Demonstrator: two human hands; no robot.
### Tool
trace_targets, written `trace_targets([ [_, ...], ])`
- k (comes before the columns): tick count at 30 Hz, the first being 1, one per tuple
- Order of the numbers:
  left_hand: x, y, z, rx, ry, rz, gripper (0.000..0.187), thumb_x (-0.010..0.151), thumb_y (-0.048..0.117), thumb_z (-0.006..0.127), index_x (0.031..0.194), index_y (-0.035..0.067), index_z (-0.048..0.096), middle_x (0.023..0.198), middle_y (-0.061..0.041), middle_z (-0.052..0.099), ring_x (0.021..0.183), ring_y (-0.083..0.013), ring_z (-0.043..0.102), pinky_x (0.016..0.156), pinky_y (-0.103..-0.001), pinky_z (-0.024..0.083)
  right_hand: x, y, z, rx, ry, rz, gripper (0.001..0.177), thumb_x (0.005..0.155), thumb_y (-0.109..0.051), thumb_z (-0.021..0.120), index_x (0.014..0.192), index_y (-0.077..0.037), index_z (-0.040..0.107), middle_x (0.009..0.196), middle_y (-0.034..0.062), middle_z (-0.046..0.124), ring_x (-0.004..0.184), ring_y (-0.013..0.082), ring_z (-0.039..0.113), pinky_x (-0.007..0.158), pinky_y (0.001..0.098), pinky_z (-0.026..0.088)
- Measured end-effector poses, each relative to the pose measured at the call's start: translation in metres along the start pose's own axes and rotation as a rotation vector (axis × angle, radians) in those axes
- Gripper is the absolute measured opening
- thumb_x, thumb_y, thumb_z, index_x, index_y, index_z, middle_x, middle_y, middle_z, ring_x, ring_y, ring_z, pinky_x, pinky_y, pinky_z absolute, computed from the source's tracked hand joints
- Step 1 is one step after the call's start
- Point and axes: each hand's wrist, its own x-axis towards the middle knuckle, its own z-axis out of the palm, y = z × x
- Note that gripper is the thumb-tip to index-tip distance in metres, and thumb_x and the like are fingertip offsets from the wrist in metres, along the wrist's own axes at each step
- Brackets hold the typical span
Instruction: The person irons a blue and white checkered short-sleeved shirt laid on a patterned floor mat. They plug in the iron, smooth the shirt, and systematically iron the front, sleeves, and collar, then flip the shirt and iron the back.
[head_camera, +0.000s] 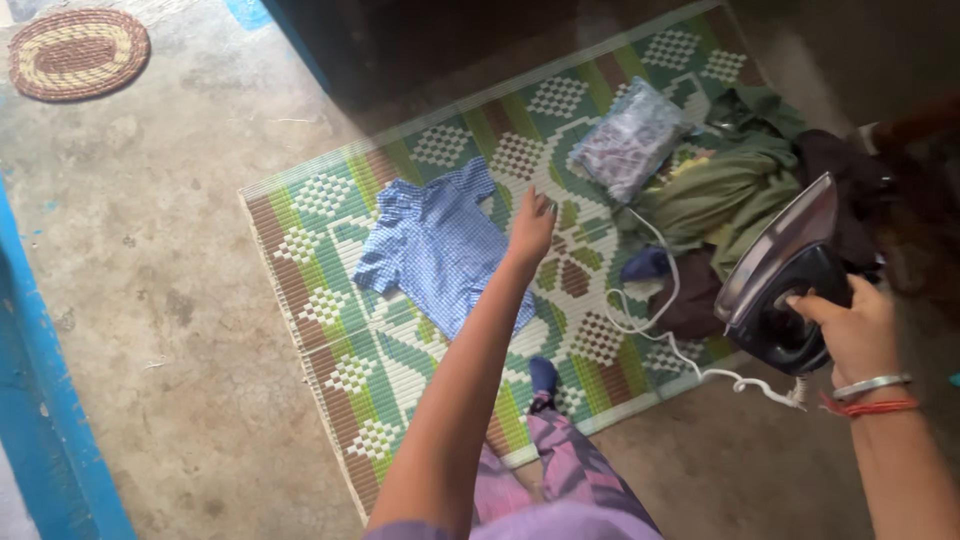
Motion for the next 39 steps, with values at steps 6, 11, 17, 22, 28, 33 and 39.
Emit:
trace_targets([
  [6, -0.026, -0.124, -0.155, 0.026, 0.059, -0.087, 0.071, 0.095, 0.011, 0.057, 0.158, 0.003, 0.027, 0.152, -0.025, 0.049, 0.138, -0.0341, 0.053, 0.108, -0.037, 0.048, 0.056, 0.131, 0.156, -0.065, -0.007, 0.095, 0.03, 0.086, 0.004, 0.077, 0.114, 0.004, 0.067, 0.104, 0.0061, 0.071, 0.089, 0.0136, 0.064, 0.08, 0.0299, 0.051],
  [11, -0.024, -0.311, -0.231, 0.2, 0.129, -0.267, 0.062, 0.095, 0.015, 0.058, 0.152, 0.005, 0.035, 0.15, -0.025, 0.05, 0.127, -0.0354, 0.06, 0.101, -0.039, 0.051, 0.104, 0.297, 0.309, 0.172, -0.034, 0.187, 0.037, 0.085, 0.005, 0.077, 0.119, 0.001, 0.067, 0.115, 0.0042, 0.071, 0.098, 0.0137, 0.065, 0.086, 0.0306, 0.052],
  [17, -0.017, -0.578, -0.273, 0.703, 0.098, -0.363, 0.055, 0.083, 0.025, 0.076, 0.128, 0.001, 0.056, 0.119, -0.027, 0.069, 0.109, -0.0404, 0.067, 0.095, -0.046, 0.052, 0.184, 0.509, 0.435, 0.149, -0.092, 0.27, 0.028, 0.09, 0.008, 0.072, 0.117, 0.002, 0.067, 0.112, 0.0041, 0.069, 0.1, 0.02, 0.062, 0.089, 0.0367, 0.052],
  [22, -0.006, -0.732, -0.281, 0.785, -0.011, -0.502, 0.061, 0.076, 0.035, 0.086, 0.116, -0.003, 0.059, 0.108, -0.029, 0.07, 0.1, -0.0439, 0.068, 0.089, -0.048, 0.054, 0.263, 0.692, 0.495, 0.336, -0.149, 0.099, 0.036, 0.087, 0.019, 0.067, 0.117, 0.0, 0.062, 0.118, 0.0081, 0.063, 0.111, 0.0238, 0.06, 0.096, 0.045, 0.06],
  [28, 0.008, -0.803, -0.299, 0.315, -0.115, -0.975, 0.043, 0.08, 0.042, 0.08, 0.086, 0.001, 0.071, 0.073, -0.014, 0.069, 0.059, -0.0273, 0.067, 0.061, -0.04, 0.056, 0.328, 0.805, 0.535, 0.231, -0.325, -0.229, 0.055, 0.095, 0.019, 0.061, 0.145, -0.004, 0.055, 0.156, 0.015, 0.056, 0.141, 0.0337, 0.052, 0.106, 0.047, 0.058],
  [33, -0.013, -0.811, -0.292, 0.059, 0.083, -0.933, 0.035, 0.083, 0.033, 0.081, 0.086, 0.0, 0.071, 0.072, -0.008, 0.071, 0.059, -0.0183, 0.068, 0.055, -0.032, 0.054, 0.295, 0.792, 0.556, 0.288, -0.234, -0.24, 0.064, 0.091, 0.02, 0.062, 0.149, -0.006, 0.053, 0.157, 0.0145, 0.05, 0.146, 0.0333, 0.048, 0.11, 0.0466, 0.053],
  [39, -0.043, -0.813, -0.264, -0.108, 0.25, -0.74, 0.022, 0.084, 0.02, 0.076, 0.097, 0.003, 0.07, 0.092, -0.005, 0.075, 0.081, -0.0138, 0.071, 0.071, -0.029, 0.058, 0.285, 0.768, 0.568, 0.15, 0.025, -0.184, 0.05, 0.094, 0.013, 0.068, 0.139, -0.007, 0.056, 0.147, 0.014, 0.056, 0.136, 0.03, 0.056, 0.104, 0.0413, 0.054],
])
